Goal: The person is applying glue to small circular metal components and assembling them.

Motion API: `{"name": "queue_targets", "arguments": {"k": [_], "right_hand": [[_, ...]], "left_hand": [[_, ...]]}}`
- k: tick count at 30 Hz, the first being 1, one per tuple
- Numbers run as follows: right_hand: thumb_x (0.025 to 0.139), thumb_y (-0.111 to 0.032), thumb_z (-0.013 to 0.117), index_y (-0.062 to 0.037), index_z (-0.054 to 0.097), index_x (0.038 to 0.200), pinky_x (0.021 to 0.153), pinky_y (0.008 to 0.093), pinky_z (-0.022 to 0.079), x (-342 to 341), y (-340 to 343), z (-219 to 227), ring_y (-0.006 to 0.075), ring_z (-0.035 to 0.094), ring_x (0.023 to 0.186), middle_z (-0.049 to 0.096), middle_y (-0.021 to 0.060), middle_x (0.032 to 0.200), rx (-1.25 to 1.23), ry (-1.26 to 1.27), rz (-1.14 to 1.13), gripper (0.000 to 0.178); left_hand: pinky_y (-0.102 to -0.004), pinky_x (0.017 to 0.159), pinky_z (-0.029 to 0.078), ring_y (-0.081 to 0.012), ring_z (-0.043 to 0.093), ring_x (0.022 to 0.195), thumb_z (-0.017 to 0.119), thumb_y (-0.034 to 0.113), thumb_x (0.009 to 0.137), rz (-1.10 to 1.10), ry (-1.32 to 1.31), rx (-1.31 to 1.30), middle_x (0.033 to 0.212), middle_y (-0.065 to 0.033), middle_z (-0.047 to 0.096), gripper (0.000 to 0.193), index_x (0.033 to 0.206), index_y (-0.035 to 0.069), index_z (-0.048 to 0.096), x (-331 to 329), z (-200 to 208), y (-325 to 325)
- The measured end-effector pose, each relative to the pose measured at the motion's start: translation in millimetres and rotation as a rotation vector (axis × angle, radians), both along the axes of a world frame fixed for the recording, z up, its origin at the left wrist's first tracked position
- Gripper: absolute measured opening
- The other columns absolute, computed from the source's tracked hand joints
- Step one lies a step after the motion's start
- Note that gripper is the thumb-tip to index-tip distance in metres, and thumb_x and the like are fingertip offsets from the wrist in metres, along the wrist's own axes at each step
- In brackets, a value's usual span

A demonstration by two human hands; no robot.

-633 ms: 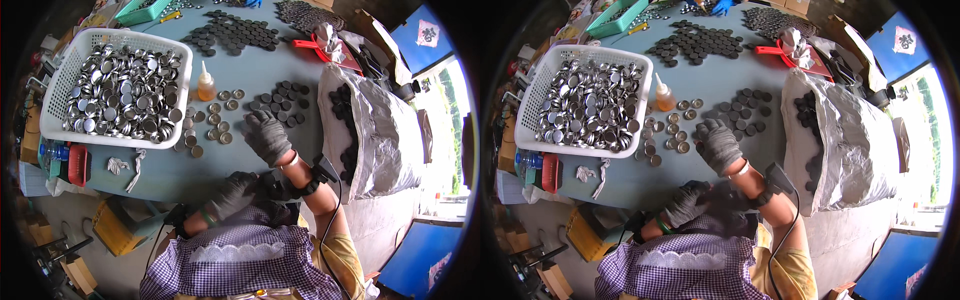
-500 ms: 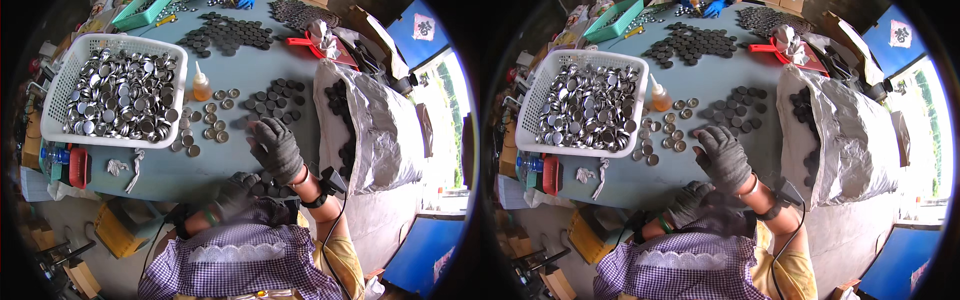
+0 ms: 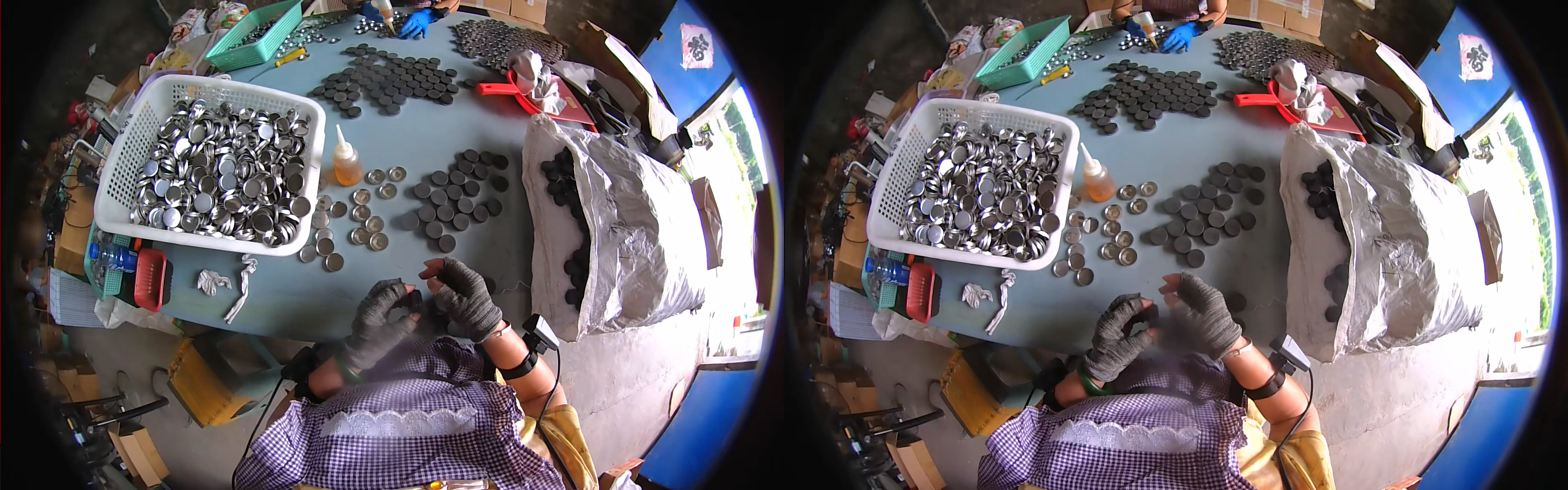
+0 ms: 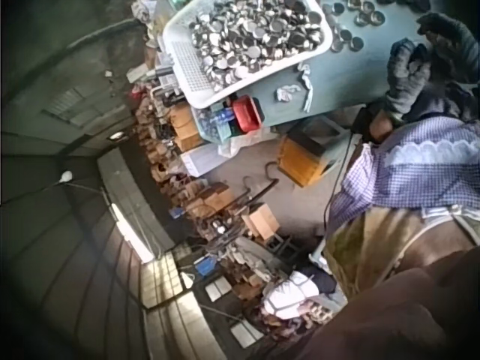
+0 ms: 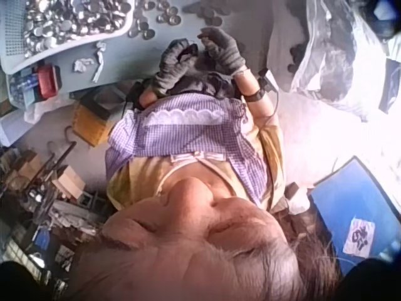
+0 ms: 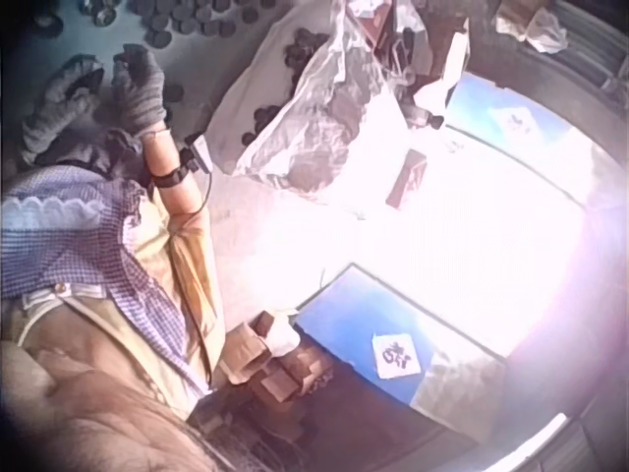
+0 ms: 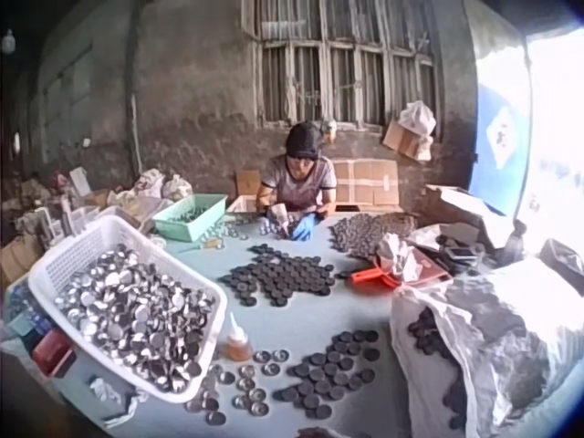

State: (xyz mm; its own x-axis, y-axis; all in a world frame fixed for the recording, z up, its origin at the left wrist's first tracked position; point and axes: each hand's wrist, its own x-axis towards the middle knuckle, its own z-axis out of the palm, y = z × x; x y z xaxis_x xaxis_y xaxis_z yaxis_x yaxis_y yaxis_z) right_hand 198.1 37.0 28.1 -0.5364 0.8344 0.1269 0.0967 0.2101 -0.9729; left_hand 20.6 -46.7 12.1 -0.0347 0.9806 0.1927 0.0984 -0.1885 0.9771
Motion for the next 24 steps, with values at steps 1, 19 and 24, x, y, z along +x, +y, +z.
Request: {"name": "queue_targets", "arguments": {"k": [1,19,24], "right_hand": [[0.086,-0.005,0.061,0.0006,0.054,0.12,0.085,0.03,0.05,-2,-3,-3,0.0172,0.061,0.096,0.063,0.0114,0.105,-0.052,0.036,0.019,0.035],[0.09,-0.017,0.065,-0.0035,0.053,0.127,0.079,0.0262,0.051,-25,26,-1,0.0092,0.059,0.085,0.064,0.0042,0.098,-0.608,0.128,0.162,0.042],[0.087,-0.014,0.069,-0.001,0.057,0.119,0.084,0.0298,0.052,-49,66,-13,0.0128,0.062,0.093,0.066,0.0058,0.105,-0.303,-0.096,0.189,0.037]], "left_hand": [[-0.0313,0.085,0.051,-0.0192,0.059,0.101,0.073,-0.001,0.075,0.047,0.087,0.056,0.114,-0.0087,0.056,0.048,0.121,0.001,0.058,-3,-1,0],[-0.036,0.087,0.049,-0.0271,0.062,0.099,0.075,-0.005,0.068,0.227,0.24,0.175,0.106,-0.0118,0.063,0.047,0.113,0.001,0.061,-23,-11,27],[-0.0358,0.09,0.048,-0.0265,0.061,0.102,0.075,-0.004,0.07,0.326,0.303,0.211,0.11,-0.0118,0.062,0.049,0.116,0.001,0.06,-30,-12,42]]}}
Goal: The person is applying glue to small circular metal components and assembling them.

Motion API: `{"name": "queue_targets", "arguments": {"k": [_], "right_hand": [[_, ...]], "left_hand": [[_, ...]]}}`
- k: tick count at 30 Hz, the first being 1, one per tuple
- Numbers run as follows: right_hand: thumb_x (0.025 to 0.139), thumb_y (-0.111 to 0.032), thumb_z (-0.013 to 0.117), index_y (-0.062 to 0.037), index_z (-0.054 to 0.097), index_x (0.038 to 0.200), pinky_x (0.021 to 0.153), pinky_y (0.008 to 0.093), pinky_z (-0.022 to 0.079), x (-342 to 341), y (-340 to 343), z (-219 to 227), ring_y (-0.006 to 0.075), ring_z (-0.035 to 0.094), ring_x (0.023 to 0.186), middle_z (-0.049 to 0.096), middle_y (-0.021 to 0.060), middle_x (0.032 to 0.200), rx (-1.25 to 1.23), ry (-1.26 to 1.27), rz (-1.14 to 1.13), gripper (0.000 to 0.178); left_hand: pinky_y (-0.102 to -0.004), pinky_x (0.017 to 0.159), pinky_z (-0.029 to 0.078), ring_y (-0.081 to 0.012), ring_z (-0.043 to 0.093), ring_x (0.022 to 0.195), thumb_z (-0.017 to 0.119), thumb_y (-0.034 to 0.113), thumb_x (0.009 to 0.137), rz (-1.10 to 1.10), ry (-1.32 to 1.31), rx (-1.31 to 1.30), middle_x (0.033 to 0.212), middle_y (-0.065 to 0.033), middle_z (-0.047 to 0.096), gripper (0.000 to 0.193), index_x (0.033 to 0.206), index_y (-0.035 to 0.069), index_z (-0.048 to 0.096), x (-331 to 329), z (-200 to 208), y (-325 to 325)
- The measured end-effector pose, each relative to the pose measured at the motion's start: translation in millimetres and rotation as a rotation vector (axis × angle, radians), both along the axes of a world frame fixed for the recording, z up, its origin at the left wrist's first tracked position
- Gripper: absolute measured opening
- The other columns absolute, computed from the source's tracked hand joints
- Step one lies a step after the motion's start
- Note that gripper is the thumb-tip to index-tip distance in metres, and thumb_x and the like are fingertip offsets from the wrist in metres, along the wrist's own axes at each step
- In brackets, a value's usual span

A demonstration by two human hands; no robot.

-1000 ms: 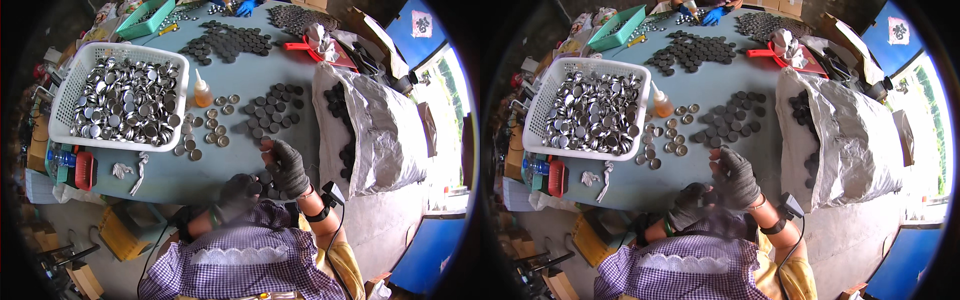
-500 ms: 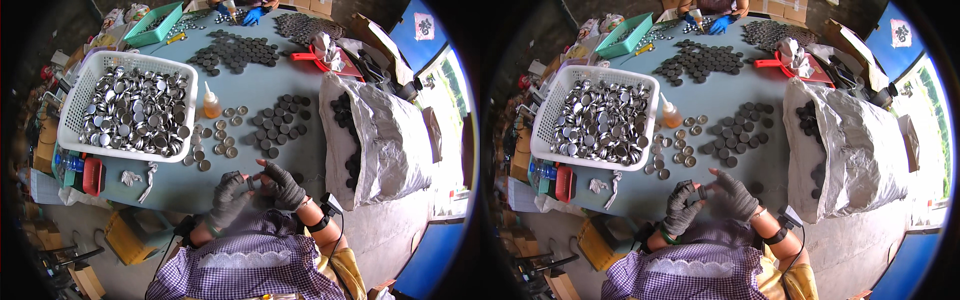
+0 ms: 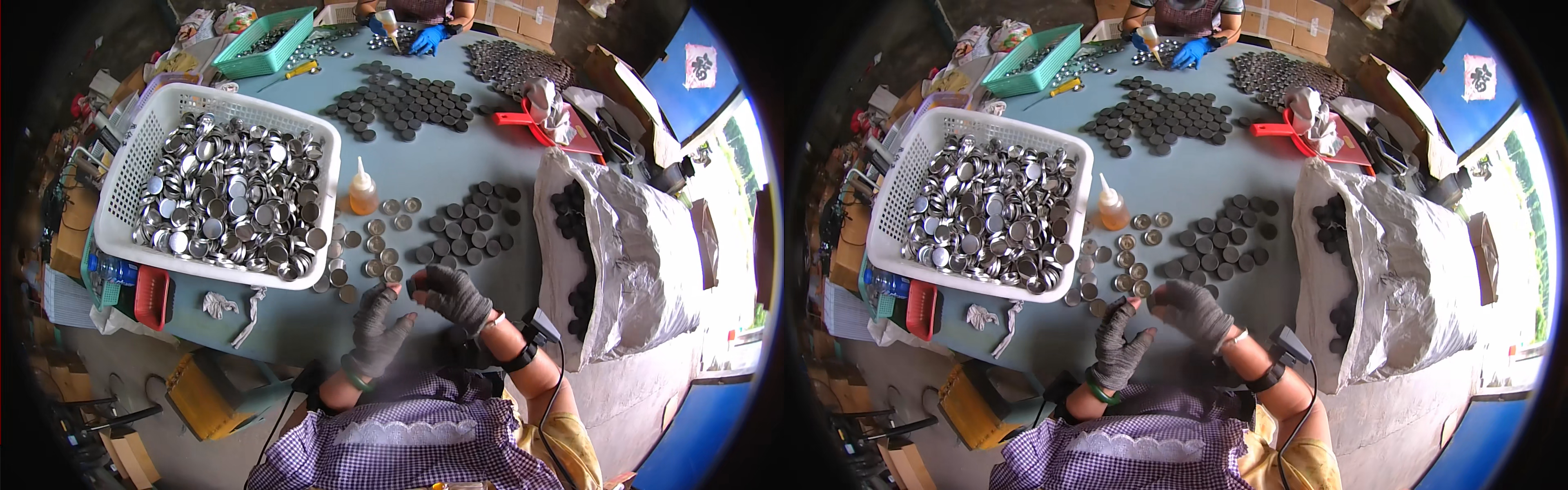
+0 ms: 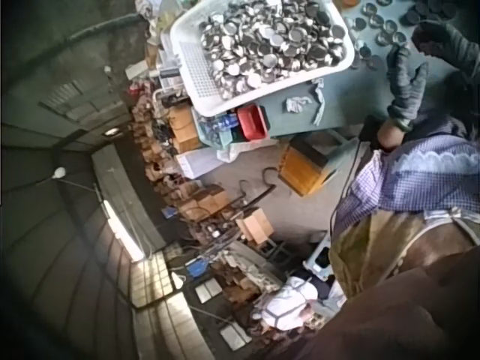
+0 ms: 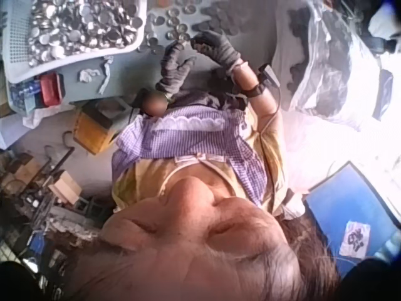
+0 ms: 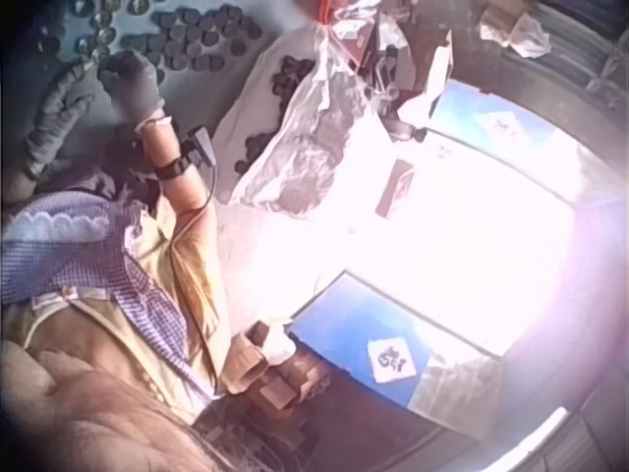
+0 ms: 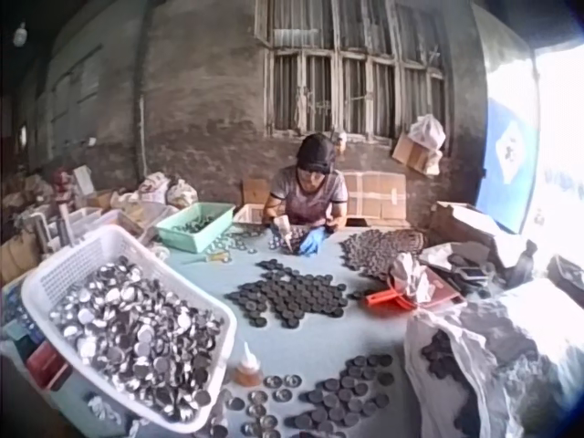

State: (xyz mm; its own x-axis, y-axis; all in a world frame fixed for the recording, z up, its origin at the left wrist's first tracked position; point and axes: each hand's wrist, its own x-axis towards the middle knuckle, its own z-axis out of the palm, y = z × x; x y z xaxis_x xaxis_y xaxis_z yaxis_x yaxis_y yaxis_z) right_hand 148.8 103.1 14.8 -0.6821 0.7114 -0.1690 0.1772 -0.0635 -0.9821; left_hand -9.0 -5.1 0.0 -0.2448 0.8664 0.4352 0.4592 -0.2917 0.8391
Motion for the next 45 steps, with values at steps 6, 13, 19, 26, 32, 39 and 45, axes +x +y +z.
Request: {"name": "queue_targets", "arguments": {"k": [6,13,19,26,32,39,45], "right_hand": [[0.077,-0.015,0.069,-0.0095,0.062,0.094,0.074,0.044,0.051,-35,107,-23,0.0346,0.06,0.084,0.061,0.0133,0.088,0.756,-0.3,-0.21,0.02],[0.082,-0.015,0.061,-0.0107,0.063,0.095,0.083,0.0461,0.049,-61,148,-44,0.037,0.058,0.097,0.061,0.0156,0.099,0.883,-0.667,-0.016,0.014],[0.079,-0.02,0.065,-0.0075,0.068,0.094,0.086,0.0448,0.049,-82,160,-50,0.0362,0.058,0.103,0.063,0.018,0.103,0.989,-0.896,0.131,0.02],[0.078,-0.014,0.063,-0.006,0.061,0.113,0.094,0.0427,0.046,-25,103,25,0.0347,0.053,0.114,0.059,0.017,0.116,0.916,-0.891,-0.139,0.036],[0.075,-0.004,0.066,-0.0021,0.059,0.104,0.077,0.0421,0.049,31,-7,69,0.034,0.058,0.087,0.061,0.0135,0.095,0.975,-0.076,-0.442,0.03],[0.086,-0.011,0.062,0.001,0.058,0.101,0.074,0.0328,0.05,74,-56,-1,0.0203,0.059,0.084,0.06,0.0098,0.095,0.369,0.069,-0.457,0.02],[0.087,-0.03,0.07,0.0001,0.059,0.105,0.077,0.0276,0.047,66,-67,10,0.0131,0.059,0.087,0.065,0.0052,0.094,-0.07,0.168,-0.181,0.037]], "left_hand": [[-0.032,0.085,0.049,-0.0212,0.06,0.098,0.074,-0.002,0.074,0.022,-0.13,-0.091,0.112,-0.0106,0.061,0.045,0.116,0.001,0.058,-4,-7,-6],[-0.0307,0.081,0.05,-0.0172,0.059,0.088,0.072,-0.003,0.076,0.005,-0.162,-0.149,0.105,-0.0101,0.063,0.037,0.111,0.0,0.06,-2,-13,-13],[-0.0314,0.083,0.051,-0.0206,0.062,0.093,0.071,-0.002,0.077,-0.11,-0.125,-0.246,0.106,-0.011,0.063,0.036,0.112,0.0,0.061,7,-15,-16],[-0.0381,0.083,0.053,-0.0316,0.063,0.098,0.072,0.009,0.075,-0.338,0.188,-0.27,0.114,-0.0162,0.059,0.046,0.119,0.004,0.059,42,5,-16],[-0.0422,0.092,0.049,-0.0328,0.056,0.108,0.072,0.017,0.069,-0.298,0.354,-0.273,0.115,-0.0138,0.059,0.055,0.121,0.008,0.058,68,-1,-9],[-0.0463,0.077,0.046,-0.0348,0.057,0.084,0.064,0.02,0.083,-0.381,0.22,-0.059,0.097,-0.013,0.058,0.038,0.116,0.005,0.054,67,-32,-12],[-0.0417,0.082,0.049,-0.032,0.06,0.095,0.074,0.016,0.078,-0.1,0.199,0.083,0.104,-0.0124,0.059,0.066,0.136,0.007,0.045,55,11,-26]]}}
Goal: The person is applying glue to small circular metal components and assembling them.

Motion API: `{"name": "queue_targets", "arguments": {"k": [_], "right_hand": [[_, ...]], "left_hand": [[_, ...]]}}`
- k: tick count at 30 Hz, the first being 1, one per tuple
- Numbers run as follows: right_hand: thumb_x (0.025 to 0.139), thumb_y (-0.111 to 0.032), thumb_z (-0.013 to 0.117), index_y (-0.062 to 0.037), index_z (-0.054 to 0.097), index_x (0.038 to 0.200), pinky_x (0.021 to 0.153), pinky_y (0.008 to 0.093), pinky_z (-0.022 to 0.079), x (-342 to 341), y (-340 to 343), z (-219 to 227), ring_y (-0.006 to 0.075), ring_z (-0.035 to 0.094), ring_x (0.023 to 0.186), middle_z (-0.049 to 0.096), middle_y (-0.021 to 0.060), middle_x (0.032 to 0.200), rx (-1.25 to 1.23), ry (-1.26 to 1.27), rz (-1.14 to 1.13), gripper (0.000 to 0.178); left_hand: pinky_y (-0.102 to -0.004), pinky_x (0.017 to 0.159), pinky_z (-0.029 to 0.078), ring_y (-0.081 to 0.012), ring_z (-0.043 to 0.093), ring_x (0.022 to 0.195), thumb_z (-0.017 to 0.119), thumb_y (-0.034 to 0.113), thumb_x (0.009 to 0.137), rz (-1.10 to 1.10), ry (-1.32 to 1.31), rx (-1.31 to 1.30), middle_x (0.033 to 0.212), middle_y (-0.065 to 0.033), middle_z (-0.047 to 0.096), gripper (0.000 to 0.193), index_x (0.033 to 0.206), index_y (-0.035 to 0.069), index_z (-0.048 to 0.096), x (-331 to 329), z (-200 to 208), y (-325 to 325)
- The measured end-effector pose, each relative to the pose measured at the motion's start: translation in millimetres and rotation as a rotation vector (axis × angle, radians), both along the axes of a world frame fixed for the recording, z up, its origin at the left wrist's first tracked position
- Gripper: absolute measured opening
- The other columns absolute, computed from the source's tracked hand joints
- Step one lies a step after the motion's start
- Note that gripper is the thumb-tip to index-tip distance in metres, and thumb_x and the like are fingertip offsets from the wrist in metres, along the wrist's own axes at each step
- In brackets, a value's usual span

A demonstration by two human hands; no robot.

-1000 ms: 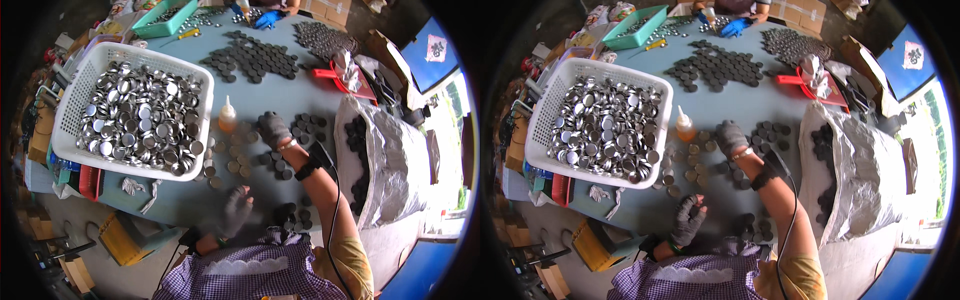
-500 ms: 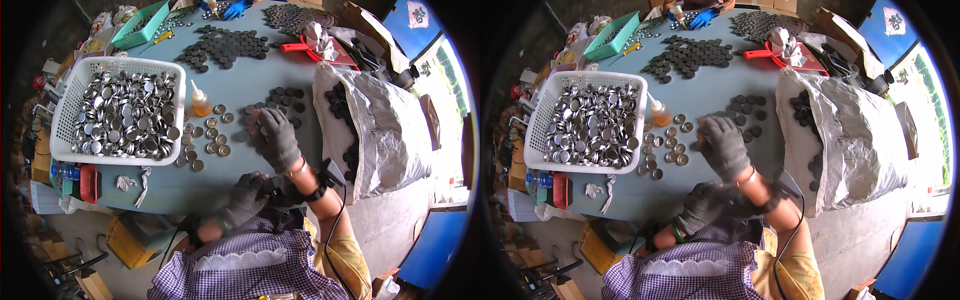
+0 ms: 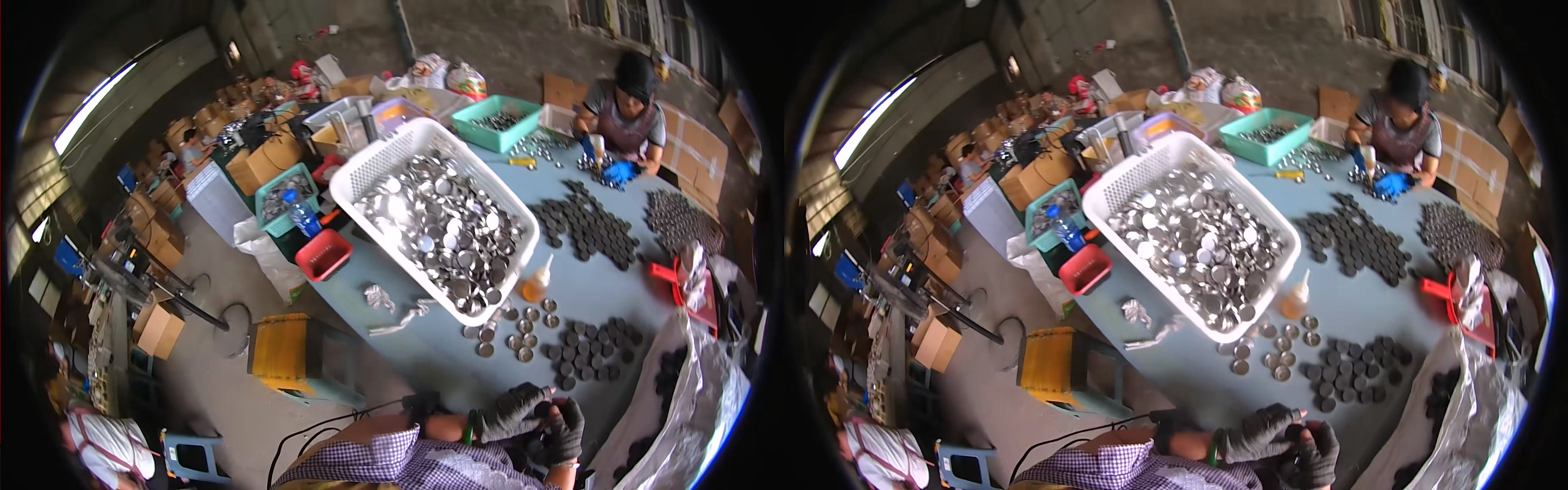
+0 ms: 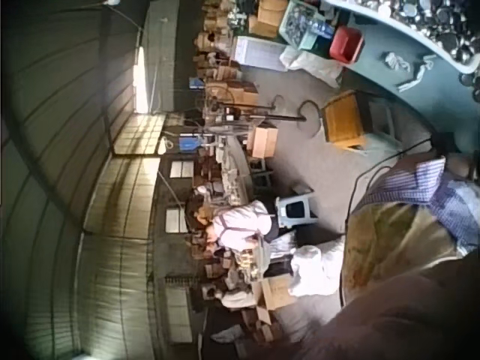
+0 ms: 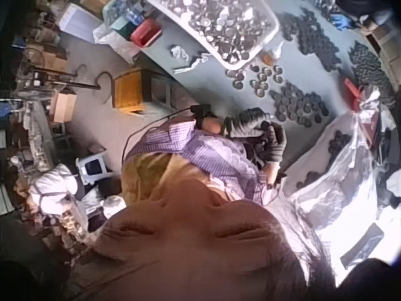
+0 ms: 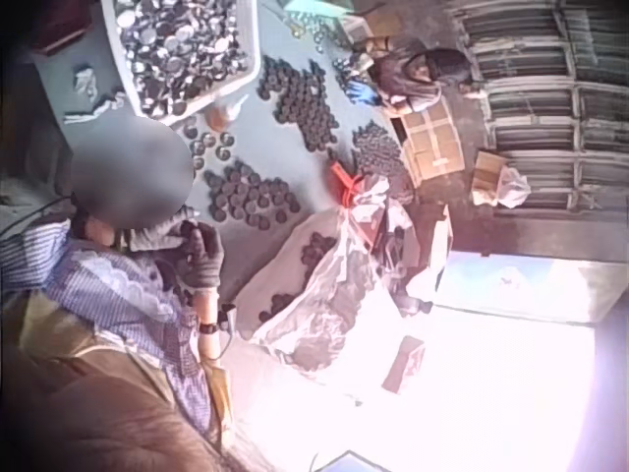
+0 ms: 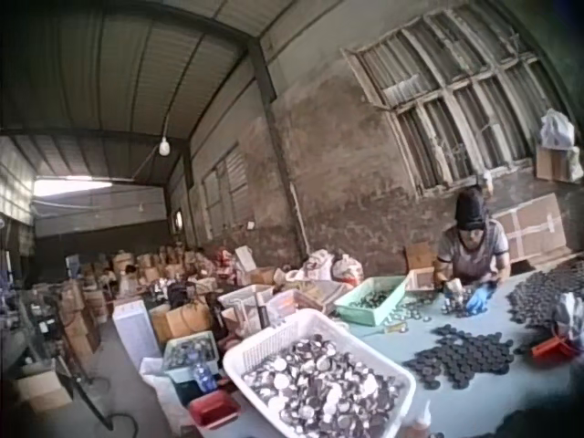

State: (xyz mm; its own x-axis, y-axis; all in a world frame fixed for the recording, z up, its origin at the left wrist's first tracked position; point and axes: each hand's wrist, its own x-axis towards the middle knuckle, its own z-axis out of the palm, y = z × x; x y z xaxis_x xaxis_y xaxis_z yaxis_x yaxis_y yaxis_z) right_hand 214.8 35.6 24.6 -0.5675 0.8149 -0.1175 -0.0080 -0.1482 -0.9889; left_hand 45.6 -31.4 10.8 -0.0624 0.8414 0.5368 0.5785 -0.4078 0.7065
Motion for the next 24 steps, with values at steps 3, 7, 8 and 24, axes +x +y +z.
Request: {"name": "queue_targets", "arguments": {"k": [3,7,8,24], "right_hand": [[0.084,-0.029,0.071,-0.0008,0.062,0.092,0.069,0.0265,0.049,-18,2,-1,0.0134,0.061,0.074,0.066,0.0039,0.081,-0.073,0.119,-0.017,0.03],[0.087,-0.02,0.071,-0.0115,0.062,0.092,0.058,0.0236,0.042,-14,5,9,0.0072,0.052,0.07,0.058,-0.0045,0.08,-0.482,0.204,0.002,0.013],[0.086,-0.021,0.072,-0.012,0.062,0.092,0.058,0.0239,0.042,-13,6,5,0.0078,0.051,0.07,0.057,-0.0043,0.079,-0.51,0.228,0.04,0.014],[0.098,-0.028,0.054,-0.0008,0.043,0.136,0.06,0.0234,0.043,-37,19,21,0.0076,0.05,0.066,0.063,0.0039,0.096,-0.008,-0.027,0.116,0.048]], "left_hand": [[-0.0386,0.083,0.05,-0.0307,0.061,0.097,0.075,0.014,0.078,0.051,0.003,0.01,0.106,-0.0128,0.06,0.064,0.134,0.007,0.047,-9,5,-3],[-0.0367,0.094,0.046,-0.0302,0.058,0.112,0.07,0.012,0.083,-0.063,-0.175,-0.041,0.121,-0.0137,0.059,0.065,0.141,0.006,0.041,-16,6,-6],[-0.0357,0.096,0.045,-0.0287,0.058,0.114,0.069,0.012,0.084,-0.091,-0.23,-0.038,0.124,-0.0132,0.059,0.063,0.14,0.006,0.042,-17,4,-8],[-0.0353,0.092,0.048,-0.0241,0.061,0.103,0.078,0.011,0.077,-0.033,-0.303,-0.191,0.109,-0.0128,0.062,0.058,0.125,-0.001,0.049,-60,13,7]]}}
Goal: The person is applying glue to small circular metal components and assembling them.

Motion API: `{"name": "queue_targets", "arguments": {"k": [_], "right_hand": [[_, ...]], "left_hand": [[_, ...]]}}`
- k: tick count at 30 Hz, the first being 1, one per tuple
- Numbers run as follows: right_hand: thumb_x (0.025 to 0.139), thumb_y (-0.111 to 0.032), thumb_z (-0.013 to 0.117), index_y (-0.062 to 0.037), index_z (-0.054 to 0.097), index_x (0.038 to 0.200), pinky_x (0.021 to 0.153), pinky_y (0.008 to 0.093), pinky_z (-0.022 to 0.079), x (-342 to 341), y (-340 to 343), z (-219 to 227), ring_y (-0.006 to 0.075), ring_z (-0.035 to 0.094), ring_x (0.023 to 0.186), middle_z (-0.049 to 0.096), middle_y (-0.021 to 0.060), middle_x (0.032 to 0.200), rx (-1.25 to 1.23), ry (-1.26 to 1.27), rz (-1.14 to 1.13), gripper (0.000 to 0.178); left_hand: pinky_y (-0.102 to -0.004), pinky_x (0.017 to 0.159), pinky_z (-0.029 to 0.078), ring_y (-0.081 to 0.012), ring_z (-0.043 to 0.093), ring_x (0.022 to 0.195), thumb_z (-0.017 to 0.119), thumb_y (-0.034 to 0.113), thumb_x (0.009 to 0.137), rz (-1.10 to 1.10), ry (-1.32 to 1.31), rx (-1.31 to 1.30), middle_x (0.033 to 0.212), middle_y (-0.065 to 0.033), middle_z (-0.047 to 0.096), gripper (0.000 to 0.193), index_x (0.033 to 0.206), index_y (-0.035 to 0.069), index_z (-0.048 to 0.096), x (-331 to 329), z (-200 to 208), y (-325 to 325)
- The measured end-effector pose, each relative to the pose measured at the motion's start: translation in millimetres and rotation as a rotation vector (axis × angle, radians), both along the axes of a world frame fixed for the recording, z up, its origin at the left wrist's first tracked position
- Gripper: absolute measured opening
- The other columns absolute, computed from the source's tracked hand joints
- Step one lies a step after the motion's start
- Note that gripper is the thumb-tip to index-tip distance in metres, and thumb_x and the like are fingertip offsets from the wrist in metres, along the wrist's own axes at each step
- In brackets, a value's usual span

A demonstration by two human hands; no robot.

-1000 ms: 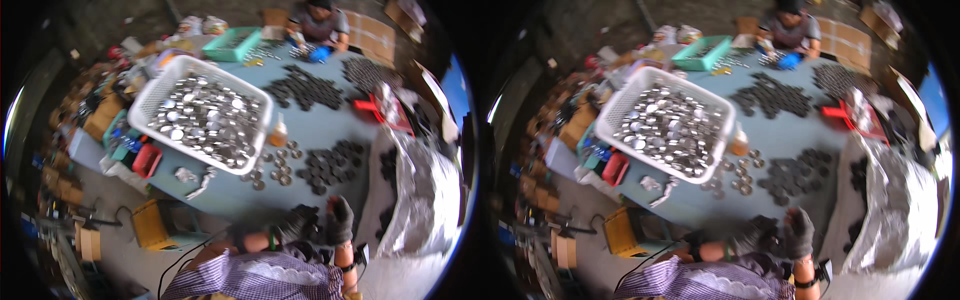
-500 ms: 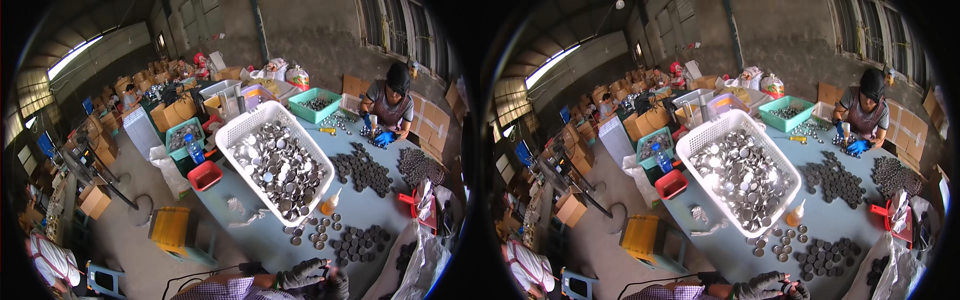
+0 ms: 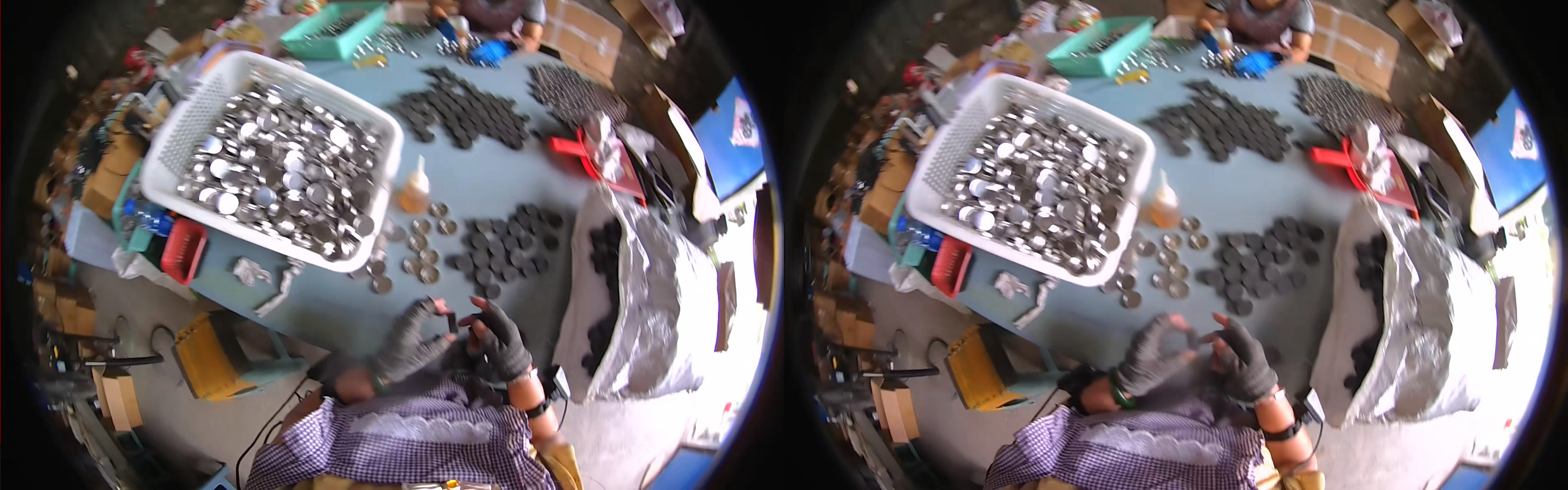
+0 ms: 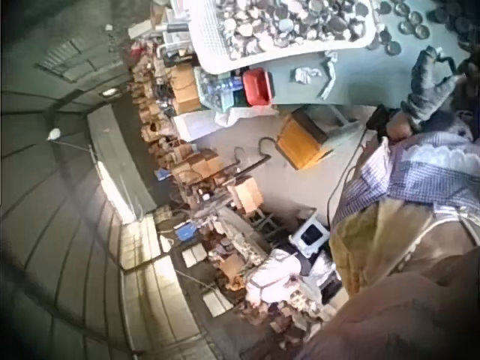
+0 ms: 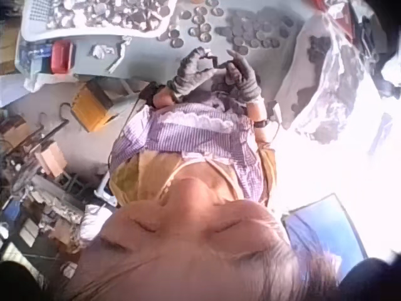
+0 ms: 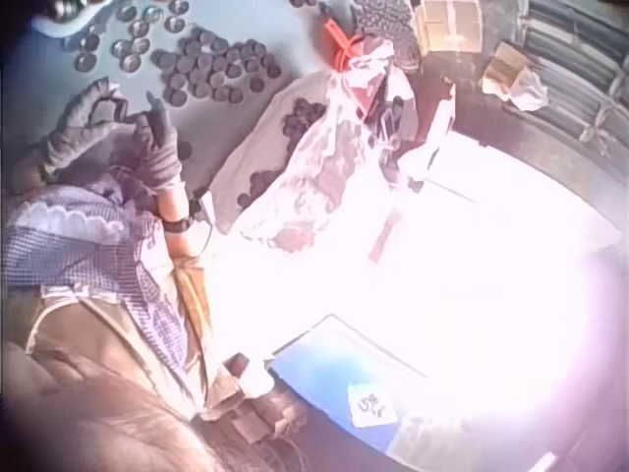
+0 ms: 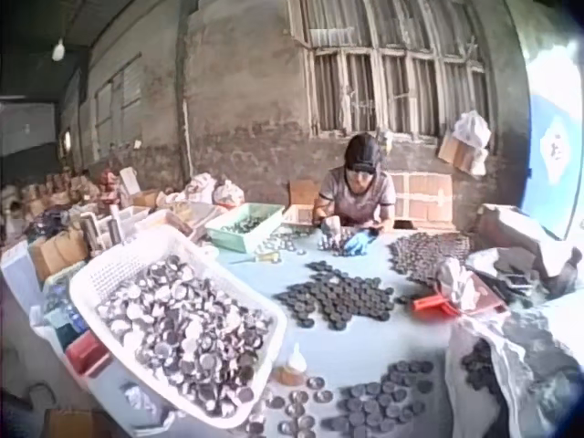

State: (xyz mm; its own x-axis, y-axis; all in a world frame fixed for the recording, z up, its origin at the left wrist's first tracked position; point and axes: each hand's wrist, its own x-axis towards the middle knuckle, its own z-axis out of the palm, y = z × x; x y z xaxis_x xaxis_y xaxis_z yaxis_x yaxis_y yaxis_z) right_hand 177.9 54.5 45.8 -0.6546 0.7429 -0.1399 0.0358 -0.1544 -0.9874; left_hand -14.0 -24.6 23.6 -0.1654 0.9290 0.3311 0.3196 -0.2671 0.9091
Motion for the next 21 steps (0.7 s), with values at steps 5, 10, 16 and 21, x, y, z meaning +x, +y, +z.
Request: {"name": "queue_targets", "arguments": {"k": [5,10,16,21], "right_hand": [[0.094,-0.029,0.06,-0.0028,0.052,0.128,0.062,0.0225,0.042,12,10,-2,0.0066,0.052,0.068,0.061,0.0,0.077,-0.215,-0.135,-0.012,0.044],[0.088,-0.016,0.068,-0.0002,0.053,0.125,0.078,0.0275,0.049,-6,11,-7,0.0107,0.059,0.084,0.064,0.0057,0.101,-0.179,-0.034,-0.082,0.043],[0.086,-0.012,0.07,0.0007,0.056,0.119,0.082,0.0282,0.049,-22,30,-11,0.0104,0.059,0.091,0.064,0.0029,0.101,-0.031,-0.146,0.107,0.038],[0.087,-0.014,0.069,0.0008,0.058,0.116,0.081,0.0271,0.049,-52,62,1,0.0096,0.059,0.089,0.065,0.0037,0.099,-0.074,-0.215,0.246,0.034]], "left_hand": [[-0.0358,0.086,0.051,-0.0238,0.064,0.096,0.08,0.008,0.074,0.024,0.004,0.024,0.105,-0.0142,0.065,0.064,0.128,-0.001,0.048,-5,-13,12],[-0.0357,0.086,0.051,-0.0246,0.065,0.095,0.08,0.004,0.071,0.024,0.024,-0.004,0.103,-0.0138,0.065,0.065,0.127,-0.001,0.048,-2,-13,12],[-0.0373,0.087,0.051,-0.027,0.065,0.098,0.079,0.002,0.07,0.045,0.108,0.004,0.105,-0.0139,0.065,0.06,0.123,0.0,0.051,-10,-13,21],[-0.0383,0.089,0.05,-0.0286,0.064,0.1,0.078,0.001,0.069,0.104,0.191,-0.003,0.106,-0.0147,0.066,0.063,0.125,0.0,0.049,-26,-14,35]]}}
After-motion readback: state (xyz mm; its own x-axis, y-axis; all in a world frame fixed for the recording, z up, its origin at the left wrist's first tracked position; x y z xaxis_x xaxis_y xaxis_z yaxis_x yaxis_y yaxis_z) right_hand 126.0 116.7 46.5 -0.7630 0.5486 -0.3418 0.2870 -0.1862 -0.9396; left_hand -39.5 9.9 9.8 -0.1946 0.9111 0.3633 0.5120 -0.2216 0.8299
